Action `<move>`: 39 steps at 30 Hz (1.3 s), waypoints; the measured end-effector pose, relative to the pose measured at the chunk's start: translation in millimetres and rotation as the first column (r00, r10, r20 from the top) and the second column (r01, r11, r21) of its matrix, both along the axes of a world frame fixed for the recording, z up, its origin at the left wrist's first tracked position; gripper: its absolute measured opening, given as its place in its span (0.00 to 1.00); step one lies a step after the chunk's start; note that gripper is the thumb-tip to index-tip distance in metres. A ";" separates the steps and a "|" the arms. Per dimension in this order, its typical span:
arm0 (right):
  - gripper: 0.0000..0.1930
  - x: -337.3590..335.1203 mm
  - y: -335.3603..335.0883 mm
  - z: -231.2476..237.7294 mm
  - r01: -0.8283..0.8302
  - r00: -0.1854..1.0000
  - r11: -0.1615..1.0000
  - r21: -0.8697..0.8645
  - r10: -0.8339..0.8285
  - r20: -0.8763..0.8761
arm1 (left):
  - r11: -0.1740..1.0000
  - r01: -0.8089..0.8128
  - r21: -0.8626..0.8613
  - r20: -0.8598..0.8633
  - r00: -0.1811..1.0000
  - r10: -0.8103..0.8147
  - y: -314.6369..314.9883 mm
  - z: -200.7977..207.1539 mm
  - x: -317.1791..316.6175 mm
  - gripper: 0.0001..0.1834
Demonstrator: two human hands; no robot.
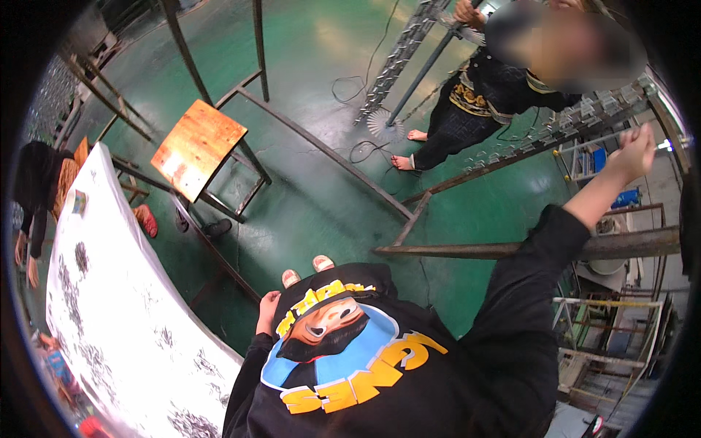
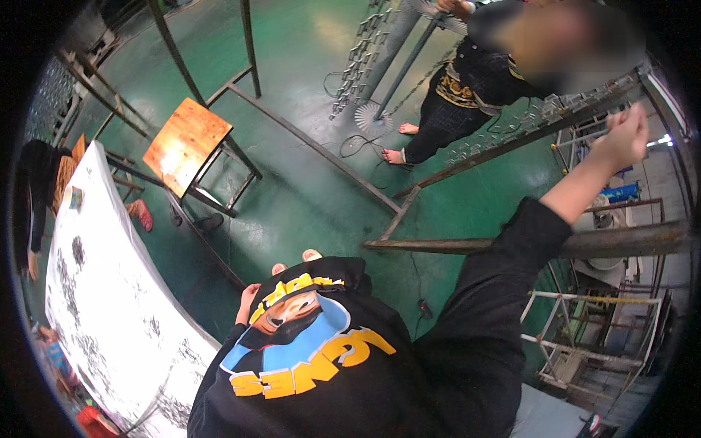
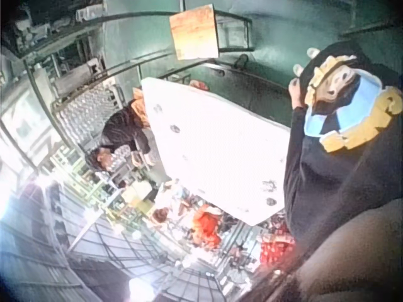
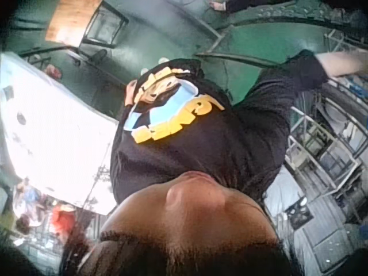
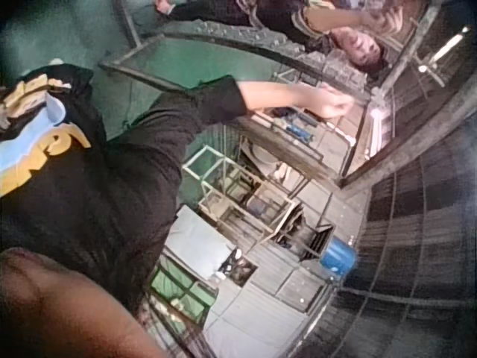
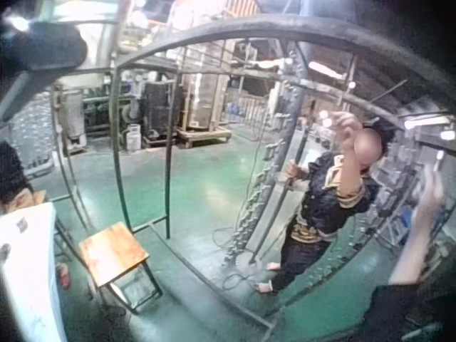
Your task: The person sits at a table and sorts small metal clips and hooks by hand, picking them up and organizing them on a white cloth surface.
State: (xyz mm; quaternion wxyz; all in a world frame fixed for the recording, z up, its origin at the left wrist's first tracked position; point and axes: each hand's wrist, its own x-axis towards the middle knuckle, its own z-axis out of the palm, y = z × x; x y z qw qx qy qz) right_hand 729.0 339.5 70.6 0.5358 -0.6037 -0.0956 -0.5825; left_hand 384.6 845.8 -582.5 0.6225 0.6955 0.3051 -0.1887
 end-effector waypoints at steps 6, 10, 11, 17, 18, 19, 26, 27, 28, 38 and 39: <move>0.05 -22.7 94.3 -185.3 0.036 0.977 0.994 0.106 -0.012 -0.214 | 0.996 -0.058 0.061 -0.036 0.998 0.060 -2.2 16.4 -30.0 0.16; 0.02 -77.4 169.3 -320.9 -0.223 0.781 0.956 -0.191 0.058 -0.622 | 0.993 -0.116 -0.008 -0.027 0.993 0.116 -6.4 27.8 -32.8 0.16; 0.01 -99.5 189.7 -339.3 -0.356 0.677 0.923 -0.143 0.150 -0.721 | 0.995 -0.049 0.089 -0.025 0.998 0.052 -5.5 33.1 -30.7 0.15; 0.08 -158.7 253.6 -384.7 -0.887 0.030 0.433 0.158 0.396 -0.918 | 0.957 -0.252 0.144 0.171 0.959 0.226 0.0 106.3 -4.2 0.14; 0.08 -154.9 258.1 -386.2 -0.915 0.107 0.399 0.052 0.365 -0.925 | 0.939 -0.300 0.170 0.205 0.943 0.264 1.9 117.5 -2.4 0.14; 0.09 -151.2 266.6 -390.3 -0.909 0.029 0.392 0.143 0.402 -0.915 | 0.913 -0.378 0.156 0.258 0.907 0.331 5.1 126.4 -4.2 0.14; 0.09 -132.5 288.8 -372.4 -0.969 0.089 0.243 -0.043 0.184 -0.979 | 0.306 -0.785 0.539 0.552 0.604 0.576 -8.3 236.5 -35.6 0.11; 0.08 -127.1 281.9 -391.8 -0.965 0.058 0.259 0.030 0.325 -0.944 | 0.240 -0.880 0.409 0.636 0.464 0.616 -16.8 224.7 -43.7 0.10; 0.08 -117.6 273.5 -400.5 -0.969 0.013 0.240 0.056 0.276 -0.961 | 0.236 -0.906 0.351 0.553 0.404 0.729 -28.5 235.1 -46.1 0.10; 0.05 -212.2 469.2 -405.3 -0.727 -0.322 -0.686 0.017 0.319 -0.892 | -0.184 -0.801 0.570 0.590 0.243 0.770 -48.6 224.2 -118.7 0.11; 0.04 -230.1 501.7 -410.4 -0.739 -0.326 -0.672 -0.051 0.423 -0.845 | -0.208 -0.785 0.583 0.588 0.231 0.775 -45.7 225.6 -124.7 0.10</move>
